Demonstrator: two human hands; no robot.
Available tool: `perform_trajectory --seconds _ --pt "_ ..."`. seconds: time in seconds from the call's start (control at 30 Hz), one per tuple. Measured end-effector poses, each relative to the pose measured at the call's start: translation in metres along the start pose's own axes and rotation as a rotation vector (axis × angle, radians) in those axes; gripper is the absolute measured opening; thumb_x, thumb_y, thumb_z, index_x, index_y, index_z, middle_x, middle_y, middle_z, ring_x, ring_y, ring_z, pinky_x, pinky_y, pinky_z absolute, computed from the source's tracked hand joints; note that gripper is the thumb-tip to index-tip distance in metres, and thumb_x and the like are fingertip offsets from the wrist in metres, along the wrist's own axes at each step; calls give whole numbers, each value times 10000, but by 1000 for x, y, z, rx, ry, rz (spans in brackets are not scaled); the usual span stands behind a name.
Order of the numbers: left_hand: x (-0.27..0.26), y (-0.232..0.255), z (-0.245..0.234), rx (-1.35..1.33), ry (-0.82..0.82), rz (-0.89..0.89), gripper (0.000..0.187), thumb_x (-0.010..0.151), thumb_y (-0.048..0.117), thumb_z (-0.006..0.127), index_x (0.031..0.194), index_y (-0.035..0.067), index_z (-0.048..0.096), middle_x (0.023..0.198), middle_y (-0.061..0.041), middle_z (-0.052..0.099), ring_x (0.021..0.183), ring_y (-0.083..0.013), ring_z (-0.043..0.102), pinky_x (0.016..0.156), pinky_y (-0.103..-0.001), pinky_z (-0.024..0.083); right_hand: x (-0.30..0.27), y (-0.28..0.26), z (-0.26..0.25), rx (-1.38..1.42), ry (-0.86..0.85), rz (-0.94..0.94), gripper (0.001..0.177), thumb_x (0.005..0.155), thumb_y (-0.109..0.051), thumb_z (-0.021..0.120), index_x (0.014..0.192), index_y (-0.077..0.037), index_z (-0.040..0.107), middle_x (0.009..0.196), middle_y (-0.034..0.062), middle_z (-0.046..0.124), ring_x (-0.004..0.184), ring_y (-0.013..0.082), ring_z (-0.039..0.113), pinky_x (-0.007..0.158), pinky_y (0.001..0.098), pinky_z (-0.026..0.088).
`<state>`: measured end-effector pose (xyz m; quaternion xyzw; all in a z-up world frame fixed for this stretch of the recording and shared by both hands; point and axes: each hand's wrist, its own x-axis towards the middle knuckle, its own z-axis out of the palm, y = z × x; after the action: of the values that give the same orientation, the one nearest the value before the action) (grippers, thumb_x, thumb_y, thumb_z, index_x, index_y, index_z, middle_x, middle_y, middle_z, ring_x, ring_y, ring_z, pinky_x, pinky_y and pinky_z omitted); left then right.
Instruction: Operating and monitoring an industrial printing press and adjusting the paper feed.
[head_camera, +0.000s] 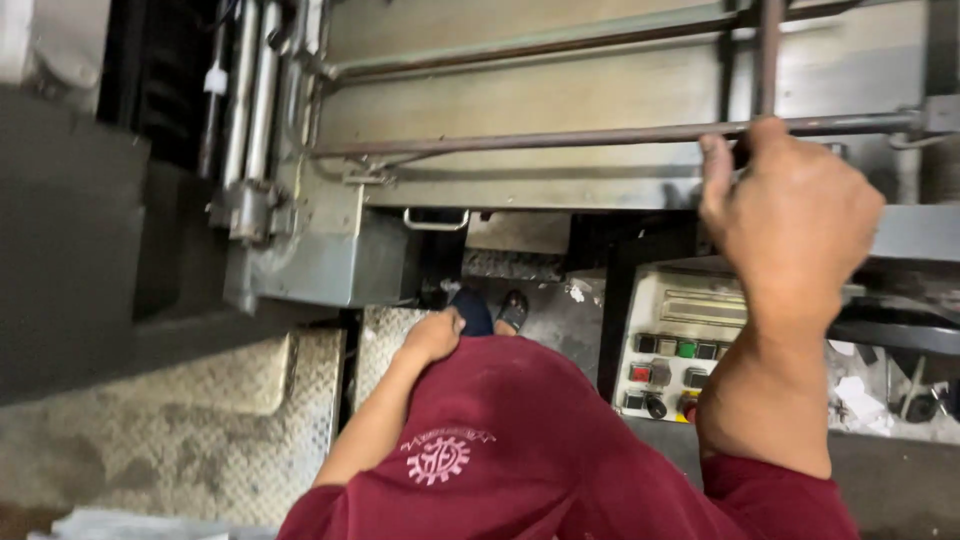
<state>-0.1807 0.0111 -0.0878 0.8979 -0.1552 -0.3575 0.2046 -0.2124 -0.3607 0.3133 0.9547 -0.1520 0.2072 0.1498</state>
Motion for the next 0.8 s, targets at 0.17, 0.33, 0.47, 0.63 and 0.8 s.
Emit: perform_trajectory --seconds 0.17,0.33,0.47,0.63,0.8 --pt "-46 53 -78 -111 255 139 243 960 281 616 1072 74 678 1040 -202 716 1020 -411 663 905 -521 520 -4 4 10 -7 26 -11 389 1065 -457 740 880 -116 715 724 111 678 651 324 673 580 417 509" --pt "-73 75 -135 -72 581 393 146 920 188 686 989 59 690 922 -133 702 926 -347 659 842 -469 499 -12 10 20 2 -8 -15 282 1024 -404 690 935 -137 719 724 95 682 681 314 674 631 415 505" --pt "-85 84 -174 -28 700 474 138 933 192 695 981 63 704 918 -115 697 921 -327 654 839 -441 487 -9 8 17 15 -32 4 287 1027 -403 711 944 -128 720 729 100 678 661 311 671 624 418 497" --pt "-83 76 -190 -55 872 497 113 952 159 711 961 47 702 930 -113 704 918 -322 670 844 -435 502 -8 11 19 31 -72 -13 322 1039 -401 748 922 -103 714 721 119 669 681 333 666 612 431 496" --pt "-81 74 -189 -351 890 331 97 993 122 697 1002 29 721 901 -118 695 763 -277 653 687 -368 509 -25 19 35 108 -56 -18 245 1055 -295 699 940 -82 661 795 95 673 719 294 660 657 414 495"
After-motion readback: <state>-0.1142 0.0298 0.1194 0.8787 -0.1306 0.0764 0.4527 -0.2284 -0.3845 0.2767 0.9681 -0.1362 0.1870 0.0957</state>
